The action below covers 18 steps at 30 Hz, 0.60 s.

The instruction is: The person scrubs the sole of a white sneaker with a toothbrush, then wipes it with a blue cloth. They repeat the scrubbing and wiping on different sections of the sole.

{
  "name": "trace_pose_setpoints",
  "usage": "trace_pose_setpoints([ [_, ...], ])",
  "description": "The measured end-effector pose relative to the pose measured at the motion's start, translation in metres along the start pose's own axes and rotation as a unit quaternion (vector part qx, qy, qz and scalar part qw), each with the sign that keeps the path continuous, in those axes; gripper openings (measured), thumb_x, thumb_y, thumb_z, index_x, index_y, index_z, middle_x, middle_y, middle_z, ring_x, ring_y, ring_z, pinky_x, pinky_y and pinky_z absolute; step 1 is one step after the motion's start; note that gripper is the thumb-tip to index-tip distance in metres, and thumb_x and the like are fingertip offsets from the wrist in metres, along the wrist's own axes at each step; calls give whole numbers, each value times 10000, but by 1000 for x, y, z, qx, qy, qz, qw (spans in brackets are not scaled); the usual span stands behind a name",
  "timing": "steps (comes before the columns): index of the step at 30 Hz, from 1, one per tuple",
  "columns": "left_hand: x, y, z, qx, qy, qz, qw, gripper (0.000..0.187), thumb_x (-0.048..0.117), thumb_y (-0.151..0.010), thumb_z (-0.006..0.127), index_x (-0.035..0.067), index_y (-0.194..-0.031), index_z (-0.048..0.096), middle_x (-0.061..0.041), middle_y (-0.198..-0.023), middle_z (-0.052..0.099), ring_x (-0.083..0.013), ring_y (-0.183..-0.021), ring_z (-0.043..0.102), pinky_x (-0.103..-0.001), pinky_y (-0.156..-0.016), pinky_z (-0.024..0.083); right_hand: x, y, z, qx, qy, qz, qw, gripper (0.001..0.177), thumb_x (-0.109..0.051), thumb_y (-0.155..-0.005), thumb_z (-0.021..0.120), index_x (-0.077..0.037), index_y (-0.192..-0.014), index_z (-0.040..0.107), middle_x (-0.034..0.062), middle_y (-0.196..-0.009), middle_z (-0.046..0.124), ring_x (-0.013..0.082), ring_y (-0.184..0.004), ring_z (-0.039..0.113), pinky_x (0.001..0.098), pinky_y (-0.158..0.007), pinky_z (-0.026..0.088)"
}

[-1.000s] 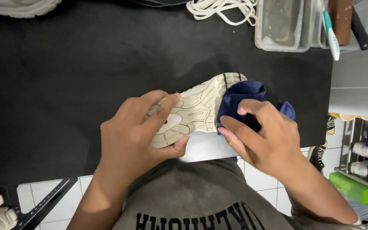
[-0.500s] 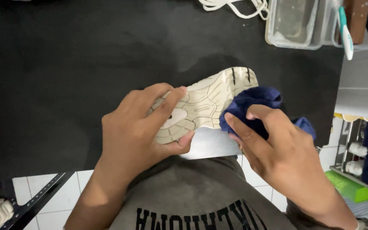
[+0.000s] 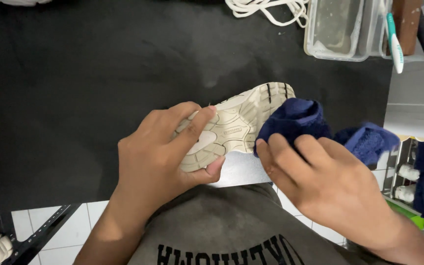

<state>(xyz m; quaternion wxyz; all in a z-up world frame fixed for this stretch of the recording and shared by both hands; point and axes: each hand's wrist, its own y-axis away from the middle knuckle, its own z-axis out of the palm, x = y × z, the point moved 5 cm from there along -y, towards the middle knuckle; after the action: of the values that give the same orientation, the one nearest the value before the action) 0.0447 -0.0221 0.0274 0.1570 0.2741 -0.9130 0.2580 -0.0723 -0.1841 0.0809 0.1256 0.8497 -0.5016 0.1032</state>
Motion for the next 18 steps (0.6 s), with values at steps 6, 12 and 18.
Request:
trace_pose_setpoints([
  [6,2,0,-2,-6,0,9,1000,451,519,-964,722,181,-1262,716,9,-1184,686,-198,-902,687,-269,-580,471,-4,-9,-4,57,-2,-34,998,166,-58,-1018,514,-33,-1005,678,18,-1063,550,187,-737,458,305,-556,366],
  [12,-3,-1,1,-14,-6,5,1000,496,484,-869,803,204,-1270,722,26,-1189,681,-176,-881,674,-269,-524,429,-7,5,-10,74,-172,-67,980,61,-98,-979,685,-101,-1034,660,56,-1071,599,202,-704,461,341,-519,411],
  [18,-2,-1,1,-16,-16,1,1000,548,498,-821,851,212,-1270,723,27,-1189,682,-167,-897,673,-257,-525,423,21,56,26,181,-115,124,969,295,-265,-1023,881,-160,-1272,765,136,-1033,643,234,-710,562,323,-570,477],
])
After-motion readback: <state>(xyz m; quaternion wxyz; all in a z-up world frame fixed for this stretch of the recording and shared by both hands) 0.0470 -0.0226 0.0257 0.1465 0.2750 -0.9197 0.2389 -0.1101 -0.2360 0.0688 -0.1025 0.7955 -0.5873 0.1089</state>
